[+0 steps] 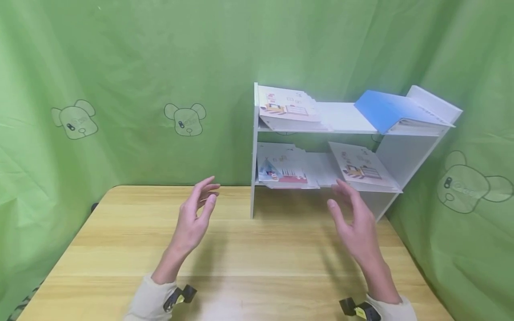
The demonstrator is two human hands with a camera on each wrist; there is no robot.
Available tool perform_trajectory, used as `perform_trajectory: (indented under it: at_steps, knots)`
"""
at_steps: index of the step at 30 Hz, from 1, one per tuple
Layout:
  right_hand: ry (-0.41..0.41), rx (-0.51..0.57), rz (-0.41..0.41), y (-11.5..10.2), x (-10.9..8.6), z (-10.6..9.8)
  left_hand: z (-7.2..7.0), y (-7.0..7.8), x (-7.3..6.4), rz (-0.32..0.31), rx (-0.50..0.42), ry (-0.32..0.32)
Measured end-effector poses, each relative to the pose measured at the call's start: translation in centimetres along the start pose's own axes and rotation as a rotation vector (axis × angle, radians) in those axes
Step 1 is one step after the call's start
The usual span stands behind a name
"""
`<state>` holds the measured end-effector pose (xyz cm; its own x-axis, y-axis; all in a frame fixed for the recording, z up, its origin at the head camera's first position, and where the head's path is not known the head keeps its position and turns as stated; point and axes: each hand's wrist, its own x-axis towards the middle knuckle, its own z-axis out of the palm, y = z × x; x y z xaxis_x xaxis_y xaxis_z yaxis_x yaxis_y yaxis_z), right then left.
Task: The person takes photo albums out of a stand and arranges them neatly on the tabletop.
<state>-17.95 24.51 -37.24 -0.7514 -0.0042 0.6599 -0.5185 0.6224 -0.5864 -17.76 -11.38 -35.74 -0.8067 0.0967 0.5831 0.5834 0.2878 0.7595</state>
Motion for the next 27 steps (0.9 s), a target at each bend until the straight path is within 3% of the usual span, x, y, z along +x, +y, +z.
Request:
perform_trajectory:
  at_steps: [6, 27]
  knots:
    - [0.015, 0.036, -0.039, -0.3, 0.4, 0.0, 0.5, 0.5, 0.4, -0.011, -0.025, -0.007]
    - [-0.01, 0.144, -0.037, -0.7, 2.3, 0.0, 1.7, 1.8, 2.0, -0.022, -0.114, -0.015]
